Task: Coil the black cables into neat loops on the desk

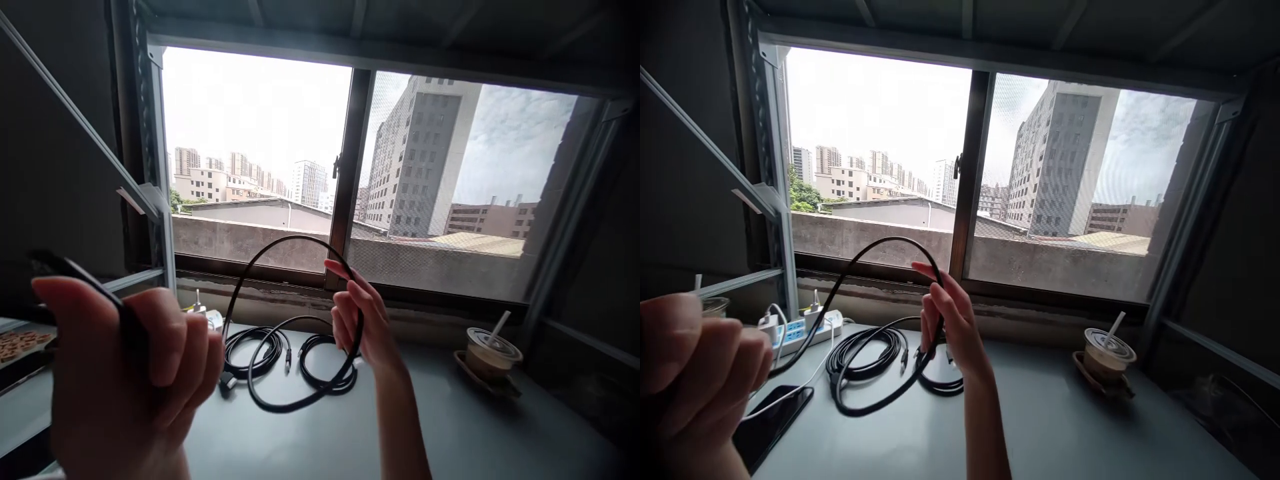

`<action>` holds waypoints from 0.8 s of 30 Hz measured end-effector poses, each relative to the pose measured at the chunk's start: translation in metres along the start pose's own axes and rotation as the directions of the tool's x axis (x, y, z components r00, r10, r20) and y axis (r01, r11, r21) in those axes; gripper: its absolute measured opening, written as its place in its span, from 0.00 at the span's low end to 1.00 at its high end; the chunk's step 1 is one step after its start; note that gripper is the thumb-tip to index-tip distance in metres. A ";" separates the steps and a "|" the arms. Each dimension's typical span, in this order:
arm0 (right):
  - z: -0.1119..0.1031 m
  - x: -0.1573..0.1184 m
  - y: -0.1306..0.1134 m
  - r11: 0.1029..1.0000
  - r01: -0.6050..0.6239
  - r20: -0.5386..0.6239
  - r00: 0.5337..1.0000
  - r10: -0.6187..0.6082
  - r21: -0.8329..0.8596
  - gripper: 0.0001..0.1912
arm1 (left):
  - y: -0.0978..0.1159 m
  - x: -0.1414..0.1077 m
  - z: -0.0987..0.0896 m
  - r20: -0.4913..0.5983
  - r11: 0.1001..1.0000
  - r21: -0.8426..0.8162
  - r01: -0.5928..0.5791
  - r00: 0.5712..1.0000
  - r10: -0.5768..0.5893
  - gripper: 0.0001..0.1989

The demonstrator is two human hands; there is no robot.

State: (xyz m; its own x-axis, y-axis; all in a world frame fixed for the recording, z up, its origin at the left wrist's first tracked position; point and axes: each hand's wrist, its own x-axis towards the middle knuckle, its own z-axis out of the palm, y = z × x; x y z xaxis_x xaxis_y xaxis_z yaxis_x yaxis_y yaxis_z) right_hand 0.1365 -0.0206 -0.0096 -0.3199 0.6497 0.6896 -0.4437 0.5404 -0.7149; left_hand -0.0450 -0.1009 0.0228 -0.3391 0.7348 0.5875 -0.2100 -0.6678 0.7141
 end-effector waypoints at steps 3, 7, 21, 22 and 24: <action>-0.004 -0.013 -0.025 0.992 0.073 -0.151 0.985 -0.088 -0.103 0.19 | -0.002 0.004 0.003 0.073 1.000 -0.009 -0.006 0.997 0.007 0.30; -0.018 -0.025 -0.043 0.953 0.047 -0.351 0.923 -0.156 -0.298 0.18 | -0.012 0.014 0.003 0.142 0.964 0.263 0.033 0.987 -0.072 0.27; -0.071 -0.040 -0.045 0.921 -0.076 -0.669 0.710 -0.220 -0.383 0.18 | -0.028 0.036 -0.001 -0.021 0.983 0.180 0.026 1.000 -0.023 0.33; -0.074 -0.041 -0.045 0.901 -0.095 -0.669 0.703 -0.240 -0.423 0.18 | -0.029 0.036 -0.002 0.016 0.979 0.201 0.036 0.999 -0.040 0.34; -0.079 -0.044 -0.043 0.849 -0.147 -0.661 0.698 -0.274 -0.508 0.18 | -0.033 0.038 -0.004 0.134 0.942 0.326 0.081 0.982 -0.131 0.35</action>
State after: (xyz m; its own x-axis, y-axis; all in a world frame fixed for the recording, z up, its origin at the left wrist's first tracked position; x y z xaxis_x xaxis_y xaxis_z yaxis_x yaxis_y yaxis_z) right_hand 0.2357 -0.0300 -0.0182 0.4516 0.6590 0.6015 0.0953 0.6346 -0.7669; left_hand -0.0547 -0.0512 0.0197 -0.1827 0.8249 0.5349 0.0734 -0.5311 0.8441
